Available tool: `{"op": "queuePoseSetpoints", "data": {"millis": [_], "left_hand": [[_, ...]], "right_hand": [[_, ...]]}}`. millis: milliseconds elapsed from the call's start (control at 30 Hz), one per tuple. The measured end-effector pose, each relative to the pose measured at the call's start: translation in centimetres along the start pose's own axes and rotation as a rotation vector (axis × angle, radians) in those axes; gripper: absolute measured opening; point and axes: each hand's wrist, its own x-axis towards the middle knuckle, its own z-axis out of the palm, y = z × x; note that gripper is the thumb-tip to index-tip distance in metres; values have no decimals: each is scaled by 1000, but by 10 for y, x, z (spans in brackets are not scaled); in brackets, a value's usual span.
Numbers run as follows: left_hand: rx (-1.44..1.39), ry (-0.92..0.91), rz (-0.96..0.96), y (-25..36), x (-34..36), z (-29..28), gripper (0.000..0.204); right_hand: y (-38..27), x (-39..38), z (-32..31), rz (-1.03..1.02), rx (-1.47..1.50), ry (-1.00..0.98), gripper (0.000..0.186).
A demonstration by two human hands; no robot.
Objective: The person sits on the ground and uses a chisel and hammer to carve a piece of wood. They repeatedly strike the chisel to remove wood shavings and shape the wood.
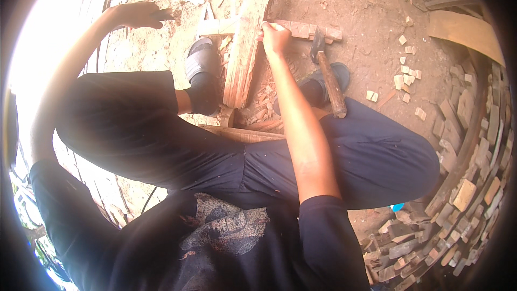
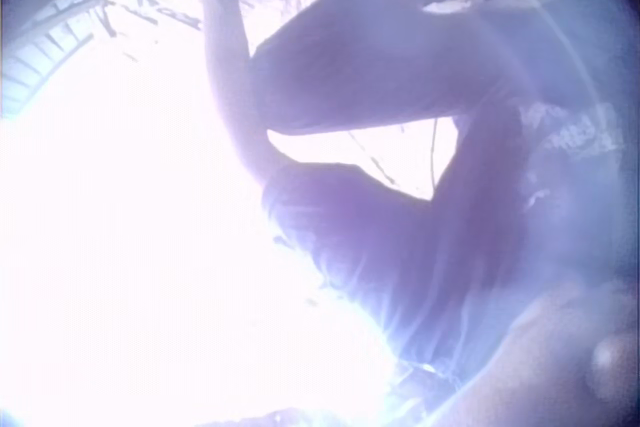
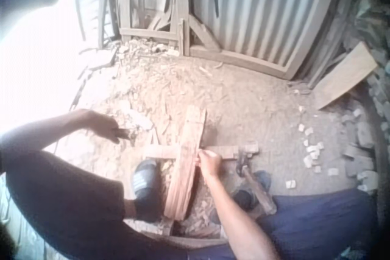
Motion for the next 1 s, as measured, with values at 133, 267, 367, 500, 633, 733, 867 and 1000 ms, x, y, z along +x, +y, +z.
{"op": "queuePoseSetpoints", "data": {"millis": [133, 267, 367, 500, 633, 733, 867, 1000], "left_hand": [[-7, 10, -10, -1, -3, 0, 39], [-21, 9, 1, -4, -2, 1, 39], [-16, 7, 12, -2, -1, -1, 39], [11, 0, 13, -5, 2, 0, 39], [25, -38, 2, 4, -2, -8, 40], [8, -32, -24, -2, -5, -2, 41], [28, 3, -11, -2, -2, -1, 40], [11, 40, 25, -6, -1, 2, 39]], "right_hand": [[0, -2, 3, -109, -153, 22, 20], [-1, -4, 6, -176, -394, 55, 20], [7, 4, 4, -271, -510, 83, 19], [11, 8, 6, -352, -546, 121, 20], [20, 21, -3, -311, -632, 90, 20], [3, -9, -1, -21, -388, 17, 21], [6, -11, -5, 40, -142, -12, 31], [6, -5, -5, 110, -31, -7, 35]]}}
